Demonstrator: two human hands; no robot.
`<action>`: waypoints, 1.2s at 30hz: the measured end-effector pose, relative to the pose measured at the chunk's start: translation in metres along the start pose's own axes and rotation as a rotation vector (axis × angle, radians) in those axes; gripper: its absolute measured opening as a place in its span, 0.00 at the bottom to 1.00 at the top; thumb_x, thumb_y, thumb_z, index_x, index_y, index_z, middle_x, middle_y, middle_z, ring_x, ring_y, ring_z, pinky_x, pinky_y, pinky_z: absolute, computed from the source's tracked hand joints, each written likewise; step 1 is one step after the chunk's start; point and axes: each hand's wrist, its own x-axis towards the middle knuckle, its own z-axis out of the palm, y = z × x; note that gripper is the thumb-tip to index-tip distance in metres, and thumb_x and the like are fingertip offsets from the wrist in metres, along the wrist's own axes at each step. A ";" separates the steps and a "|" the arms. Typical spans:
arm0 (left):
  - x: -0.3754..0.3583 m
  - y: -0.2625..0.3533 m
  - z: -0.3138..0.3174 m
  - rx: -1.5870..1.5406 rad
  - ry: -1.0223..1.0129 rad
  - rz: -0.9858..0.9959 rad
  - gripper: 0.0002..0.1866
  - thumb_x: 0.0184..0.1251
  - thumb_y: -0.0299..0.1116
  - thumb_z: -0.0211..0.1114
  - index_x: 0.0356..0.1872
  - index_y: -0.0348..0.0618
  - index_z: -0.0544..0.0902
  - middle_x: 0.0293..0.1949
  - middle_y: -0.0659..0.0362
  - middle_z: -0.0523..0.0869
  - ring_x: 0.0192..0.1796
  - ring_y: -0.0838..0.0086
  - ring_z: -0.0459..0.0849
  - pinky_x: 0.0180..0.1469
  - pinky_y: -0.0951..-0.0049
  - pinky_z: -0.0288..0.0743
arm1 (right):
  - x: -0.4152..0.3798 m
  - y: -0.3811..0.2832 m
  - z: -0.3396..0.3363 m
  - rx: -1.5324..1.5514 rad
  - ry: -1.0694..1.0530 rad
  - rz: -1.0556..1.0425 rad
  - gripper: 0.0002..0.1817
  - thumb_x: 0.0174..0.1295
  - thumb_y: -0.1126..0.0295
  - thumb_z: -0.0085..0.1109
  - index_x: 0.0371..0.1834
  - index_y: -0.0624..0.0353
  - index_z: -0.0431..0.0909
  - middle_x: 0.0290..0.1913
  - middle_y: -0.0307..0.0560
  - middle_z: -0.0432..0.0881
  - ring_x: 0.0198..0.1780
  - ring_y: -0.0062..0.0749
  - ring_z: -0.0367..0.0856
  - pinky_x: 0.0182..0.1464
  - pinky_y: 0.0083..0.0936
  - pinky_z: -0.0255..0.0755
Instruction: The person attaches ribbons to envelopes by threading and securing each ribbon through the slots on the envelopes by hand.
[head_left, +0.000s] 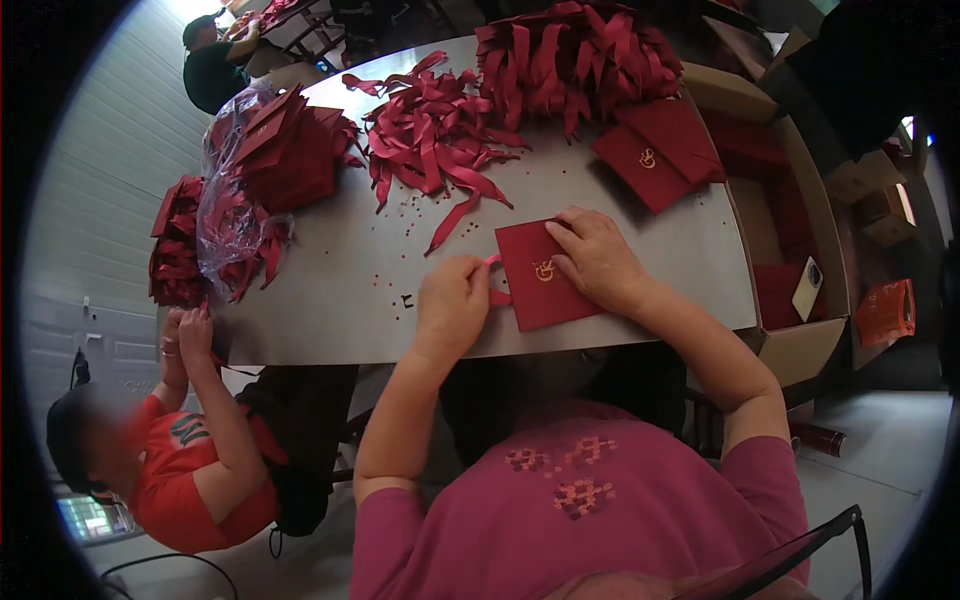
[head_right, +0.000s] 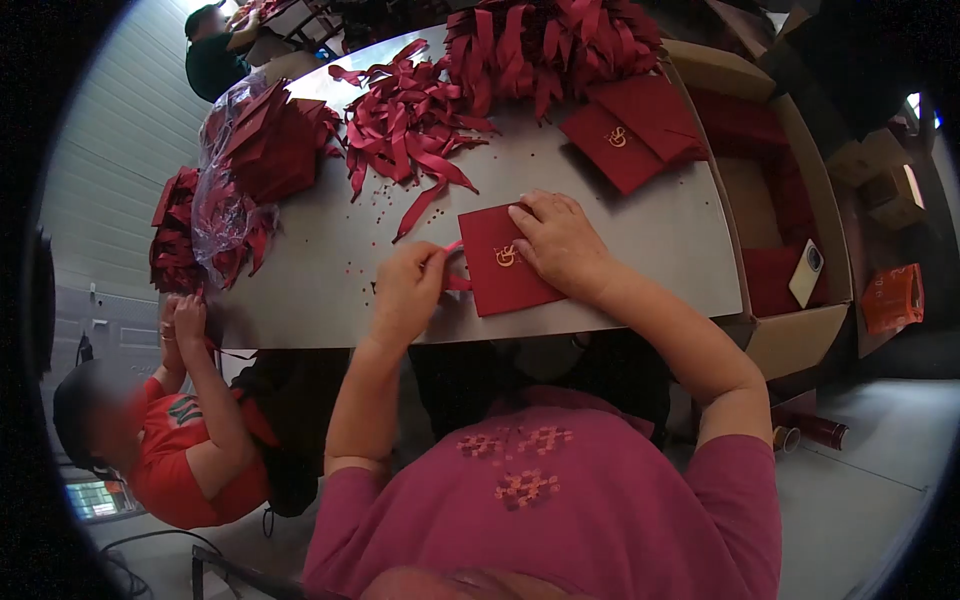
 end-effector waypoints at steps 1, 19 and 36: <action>0.003 0.007 0.010 0.022 0.027 0.009 0.09 0.67 0.33 0.60 0.34 0.38 0.84 0.34 0.45 0.85 0.38 0.50 0.84 0.41 0.54 0.77 | -0.001 -0.001 0.002 -0.034 0.005 0.001 0.22 0.62 0.66 0.60 0.58 0.63 0.76 0.60 0.54 0.74 0.66 0.47 0.68 0.70 0.42 0.58; -0.036 0.039 0.029 -0.013 0.207 0.096 0.08 0.61 0.31 0.68 0.36 0.39 0.80 0.37 0.48 0.80 0.38 0.50 0.81 0.39 0.57 0.75 | 0.157 -0.033 0.068 -0.049 0.034 -0.666 0.09 0.55 0.70 0.64 0.39 0.54 0.82 0.49 0.45 0.82 0.51 0.44 0.81 0.55 0.34 0.73; 0.034 0.018 0.040 0.021 -0.038 -0.296 0.12 0.58 0.36 0.69 0.31 0.35 0.83 0.29 0.49 0.86 0.29 0.57 0.84 0.37 0.60 0.76 | 0.066 -0.016 -0.185 0.888 0.421 0.198 0.03 0.68 0.73 0.60 0.41 0.60 0.80 0.30 0.33 0.78 0.28 0.11 0.72 0.29 0.11 0.66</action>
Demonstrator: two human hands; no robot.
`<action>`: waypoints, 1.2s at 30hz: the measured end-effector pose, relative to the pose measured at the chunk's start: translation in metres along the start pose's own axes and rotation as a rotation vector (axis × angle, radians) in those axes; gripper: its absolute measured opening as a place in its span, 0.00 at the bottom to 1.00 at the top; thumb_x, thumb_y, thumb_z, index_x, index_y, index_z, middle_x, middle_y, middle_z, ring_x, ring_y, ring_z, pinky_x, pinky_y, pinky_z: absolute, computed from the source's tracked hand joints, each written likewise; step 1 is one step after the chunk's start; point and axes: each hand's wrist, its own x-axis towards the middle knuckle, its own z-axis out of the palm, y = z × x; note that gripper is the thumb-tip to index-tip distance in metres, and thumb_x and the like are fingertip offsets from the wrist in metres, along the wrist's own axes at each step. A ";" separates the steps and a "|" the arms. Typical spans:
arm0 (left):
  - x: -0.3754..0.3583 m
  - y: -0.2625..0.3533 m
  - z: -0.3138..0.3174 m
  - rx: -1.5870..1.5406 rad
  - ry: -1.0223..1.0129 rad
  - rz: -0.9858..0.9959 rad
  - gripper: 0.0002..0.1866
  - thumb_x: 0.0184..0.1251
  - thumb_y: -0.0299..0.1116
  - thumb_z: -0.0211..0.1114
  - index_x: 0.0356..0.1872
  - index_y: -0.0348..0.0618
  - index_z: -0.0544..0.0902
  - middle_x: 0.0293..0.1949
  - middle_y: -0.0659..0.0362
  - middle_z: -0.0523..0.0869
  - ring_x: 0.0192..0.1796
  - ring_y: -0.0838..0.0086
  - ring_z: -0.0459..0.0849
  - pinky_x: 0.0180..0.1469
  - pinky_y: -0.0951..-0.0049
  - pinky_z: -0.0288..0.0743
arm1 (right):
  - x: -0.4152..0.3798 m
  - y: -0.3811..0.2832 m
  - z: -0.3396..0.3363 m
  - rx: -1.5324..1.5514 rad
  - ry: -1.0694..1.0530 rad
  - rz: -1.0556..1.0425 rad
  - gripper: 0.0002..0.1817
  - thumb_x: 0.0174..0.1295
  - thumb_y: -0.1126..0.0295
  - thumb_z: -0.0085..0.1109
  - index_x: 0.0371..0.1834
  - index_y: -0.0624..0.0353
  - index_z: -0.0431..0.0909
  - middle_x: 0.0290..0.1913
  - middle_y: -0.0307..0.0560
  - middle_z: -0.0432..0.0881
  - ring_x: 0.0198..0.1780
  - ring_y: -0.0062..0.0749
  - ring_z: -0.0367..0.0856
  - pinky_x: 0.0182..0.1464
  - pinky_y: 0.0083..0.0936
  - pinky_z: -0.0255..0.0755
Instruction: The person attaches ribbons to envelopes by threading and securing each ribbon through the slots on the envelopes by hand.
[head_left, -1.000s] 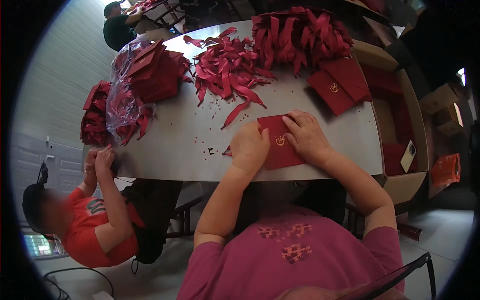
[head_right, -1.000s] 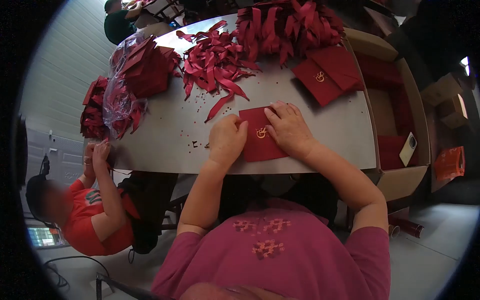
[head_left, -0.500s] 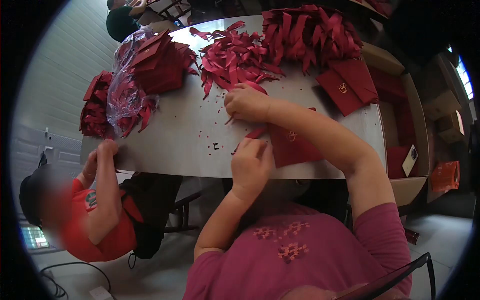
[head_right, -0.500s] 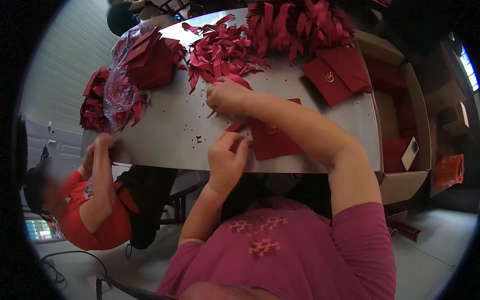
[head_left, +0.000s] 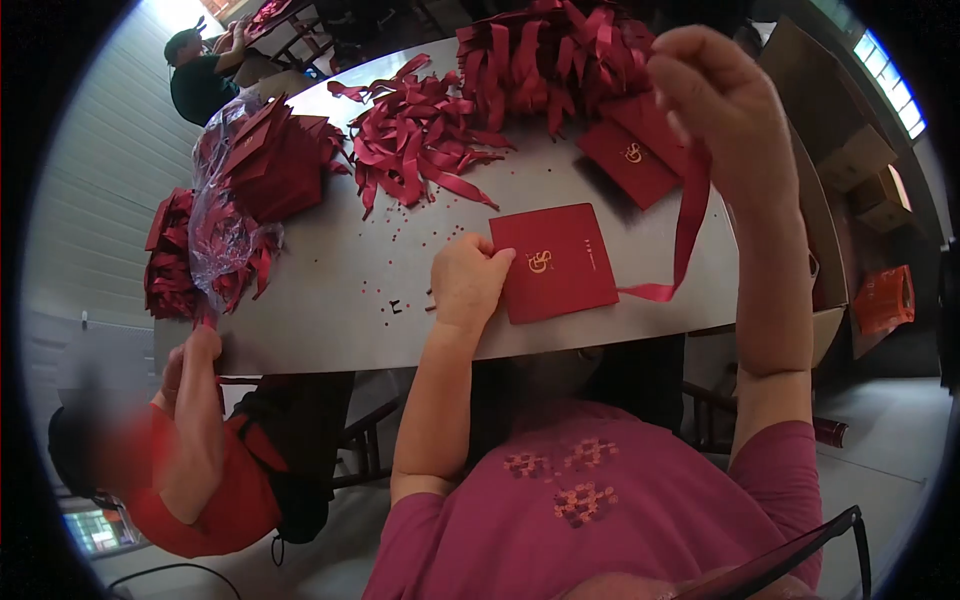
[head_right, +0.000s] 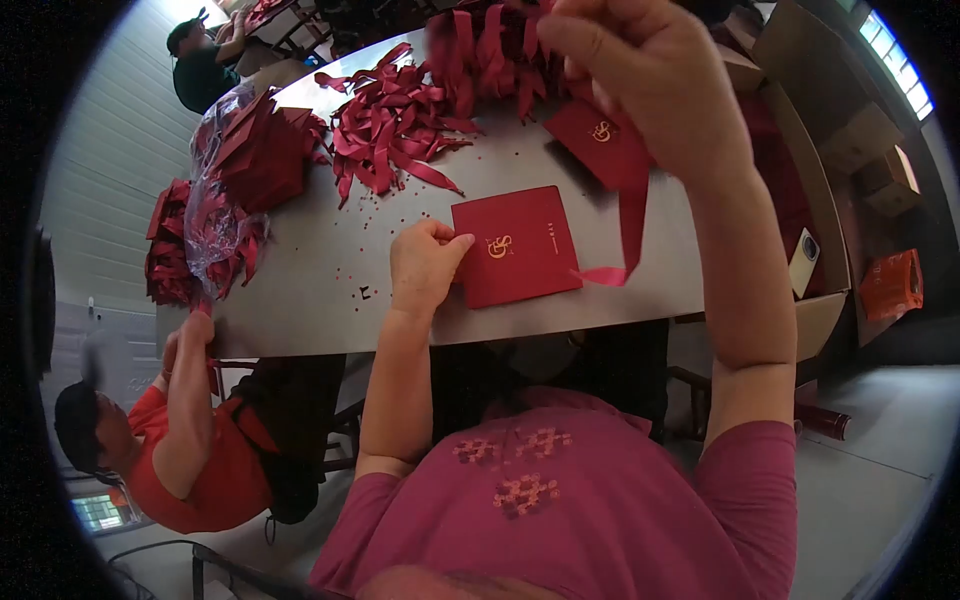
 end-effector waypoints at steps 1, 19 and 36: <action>0.002 -0.001 0.003 0.011 -0.004 0.006 0.12 0.58 0.36 0.69 0.31 0.35 0.83 0.29 0.49 0.86 0.29 0.57 0.84 0.37 0.60 0.76 | -0.009 0.010 -0.003 -0.135 -0.118 0.018 0.03 0.67 0.73 0.60 0.41 0.60 0.80 0.30 0.32 0.77 0.27 0.09 0.70 0.28 0.10 0.64; 0.011 0.010 -0.011 -0.900 -0.240 -0.363 0.07 0.64 0.27 0.68 0.39 0.37 0.80 0.17 0.66 0.75 0.15 0.83 0.67 0.17 0.79 0.58 | -0.094 0.176 0.057 0.053 -0.314 0.372 0.05 0.65 0.73 0.61 0.36 0.62 0.77 0.31 0.37 0.81 0.34 0.17 0.78 0.39 0.20 0.74; -0.009 0.017 -0.004 -1.226 -0.330 -0.248 0.09 0.68 0.33 0.66 0.44 0.42 0.80 0.40 0.57 0.86 0.41 0.75 0.83 0.49 0.76 0.74 | -0.090 0.169 0.053 0.362 -0.428 0.532 0.06 0.61 0.77 0.62 0.40 0.59 0.80 0.35 0.35 0.84 0.36 0.17 0.82 0.36 0.15 0.73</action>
